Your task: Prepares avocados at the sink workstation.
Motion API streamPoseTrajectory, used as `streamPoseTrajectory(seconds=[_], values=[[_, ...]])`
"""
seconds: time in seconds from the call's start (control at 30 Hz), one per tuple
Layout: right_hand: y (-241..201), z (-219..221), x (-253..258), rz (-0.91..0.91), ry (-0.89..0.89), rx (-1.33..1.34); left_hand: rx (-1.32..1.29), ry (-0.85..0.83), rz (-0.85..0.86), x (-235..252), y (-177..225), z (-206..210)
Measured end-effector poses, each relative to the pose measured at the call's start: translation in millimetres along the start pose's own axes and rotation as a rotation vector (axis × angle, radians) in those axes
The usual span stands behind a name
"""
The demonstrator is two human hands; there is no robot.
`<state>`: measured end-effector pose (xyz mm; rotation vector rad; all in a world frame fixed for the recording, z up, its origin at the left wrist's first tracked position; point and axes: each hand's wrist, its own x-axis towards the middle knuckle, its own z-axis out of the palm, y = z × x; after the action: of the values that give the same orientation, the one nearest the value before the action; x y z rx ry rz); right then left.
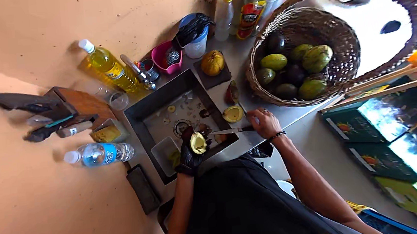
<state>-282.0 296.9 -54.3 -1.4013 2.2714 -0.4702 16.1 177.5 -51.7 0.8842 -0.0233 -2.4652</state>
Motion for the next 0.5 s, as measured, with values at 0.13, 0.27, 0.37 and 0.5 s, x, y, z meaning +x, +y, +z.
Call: streamPoseTrajectory(seconds=[0.13,0.27,0.37,0.5], values=[[-10,21,24,0.154,0.071,-0.081,-0.038,-0.023,0.028,-4,-1,6],[-21,11,27,0.365,0.031,-0.059,-0.154,-0.207,0.228,-11,-3,14],[-27,-11,11,0.469,0.009,-0.021,-0.141,-0.080,0.358,-9,-11,12],[-30,-13,-27,0.217,0.096,0.266,0.062,0.069,0.305,-2,-10,6]])
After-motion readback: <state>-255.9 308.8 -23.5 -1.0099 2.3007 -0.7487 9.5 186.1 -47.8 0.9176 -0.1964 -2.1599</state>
